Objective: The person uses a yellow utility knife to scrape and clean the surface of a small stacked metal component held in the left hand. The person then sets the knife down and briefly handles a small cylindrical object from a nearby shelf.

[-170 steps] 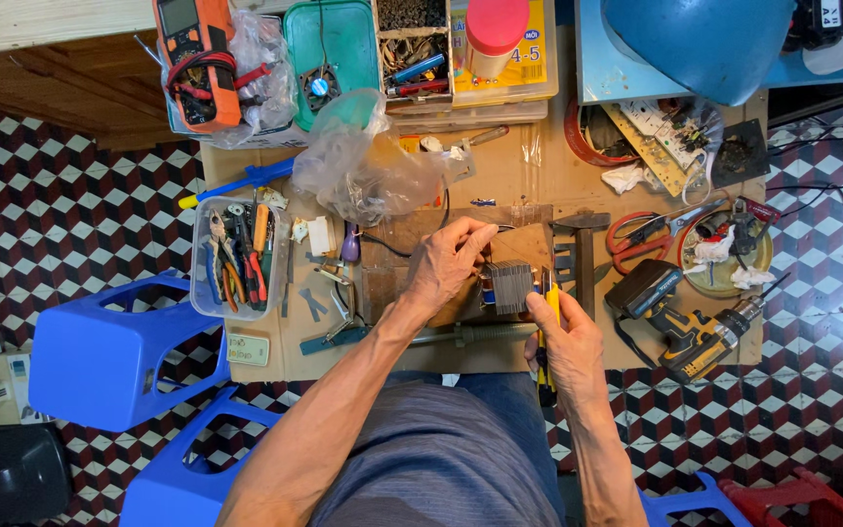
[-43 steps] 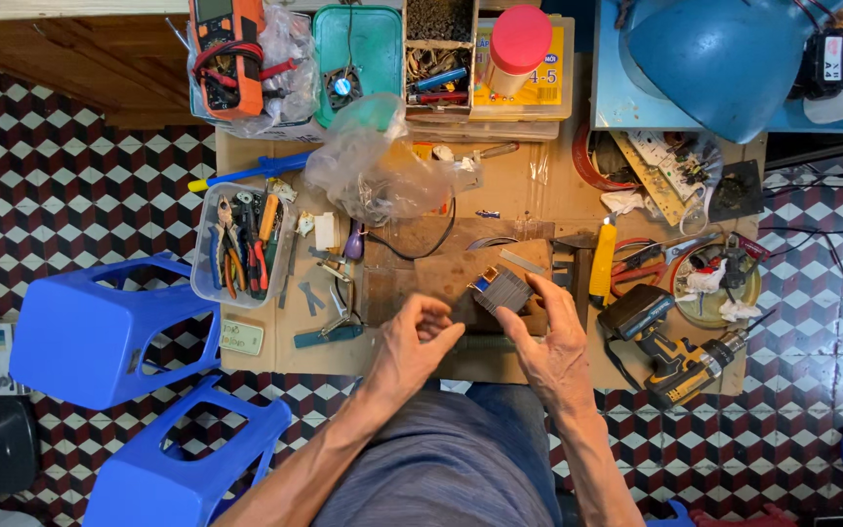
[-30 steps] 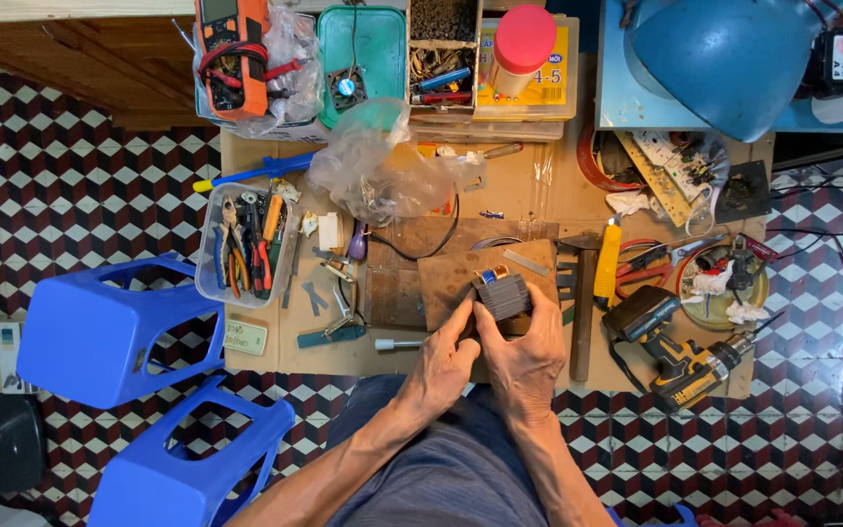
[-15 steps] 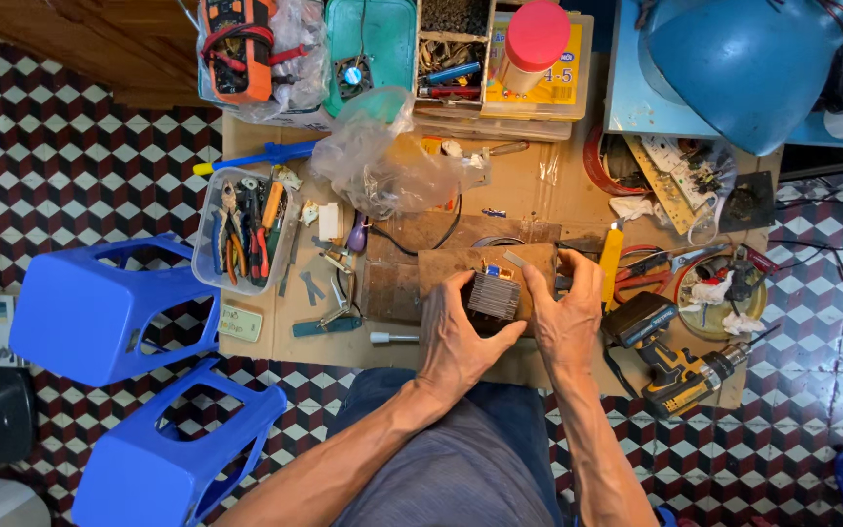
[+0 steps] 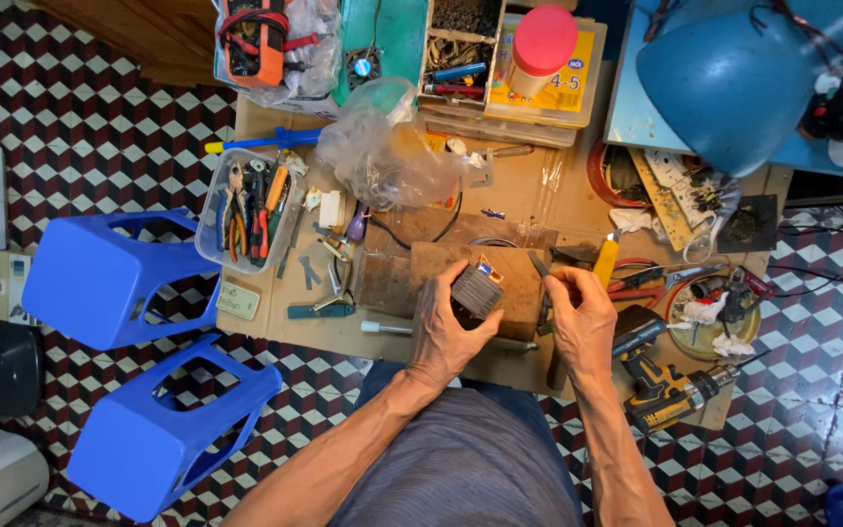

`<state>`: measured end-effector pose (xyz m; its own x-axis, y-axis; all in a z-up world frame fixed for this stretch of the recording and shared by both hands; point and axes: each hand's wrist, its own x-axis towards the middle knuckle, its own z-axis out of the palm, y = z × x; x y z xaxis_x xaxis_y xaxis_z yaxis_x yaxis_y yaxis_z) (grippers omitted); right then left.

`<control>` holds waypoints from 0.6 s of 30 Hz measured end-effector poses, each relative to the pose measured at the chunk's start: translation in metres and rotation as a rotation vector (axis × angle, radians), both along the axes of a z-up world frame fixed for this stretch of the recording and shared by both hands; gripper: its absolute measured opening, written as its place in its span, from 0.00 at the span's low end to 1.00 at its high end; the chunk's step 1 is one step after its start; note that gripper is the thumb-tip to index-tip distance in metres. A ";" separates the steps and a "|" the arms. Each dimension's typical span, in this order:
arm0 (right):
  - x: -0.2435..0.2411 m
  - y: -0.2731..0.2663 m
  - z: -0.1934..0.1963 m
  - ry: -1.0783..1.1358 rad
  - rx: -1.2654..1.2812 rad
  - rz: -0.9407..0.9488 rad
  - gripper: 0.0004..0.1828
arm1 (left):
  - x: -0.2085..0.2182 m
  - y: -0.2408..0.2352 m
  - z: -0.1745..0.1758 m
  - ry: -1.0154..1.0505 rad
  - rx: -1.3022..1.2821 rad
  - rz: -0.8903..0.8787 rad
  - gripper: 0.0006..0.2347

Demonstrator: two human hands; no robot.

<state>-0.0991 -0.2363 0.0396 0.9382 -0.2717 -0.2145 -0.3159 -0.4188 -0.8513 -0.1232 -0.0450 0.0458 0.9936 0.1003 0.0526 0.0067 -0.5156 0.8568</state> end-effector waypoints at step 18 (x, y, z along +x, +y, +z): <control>-0.022 -0.030 -0.003 0.197 -0.071 -0.120 0.17 | 0.039 0.003 0.011 0.108 -0.020 -0.217 0.29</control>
<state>-0.1212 -0.2666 0.0363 0.8404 -0.3991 -0.3666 -0.5238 -0.4247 -0.7384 -0.0845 -0.0419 0.0566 0.9917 -0.1160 -0.0549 -0.0102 -0.4979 0.8672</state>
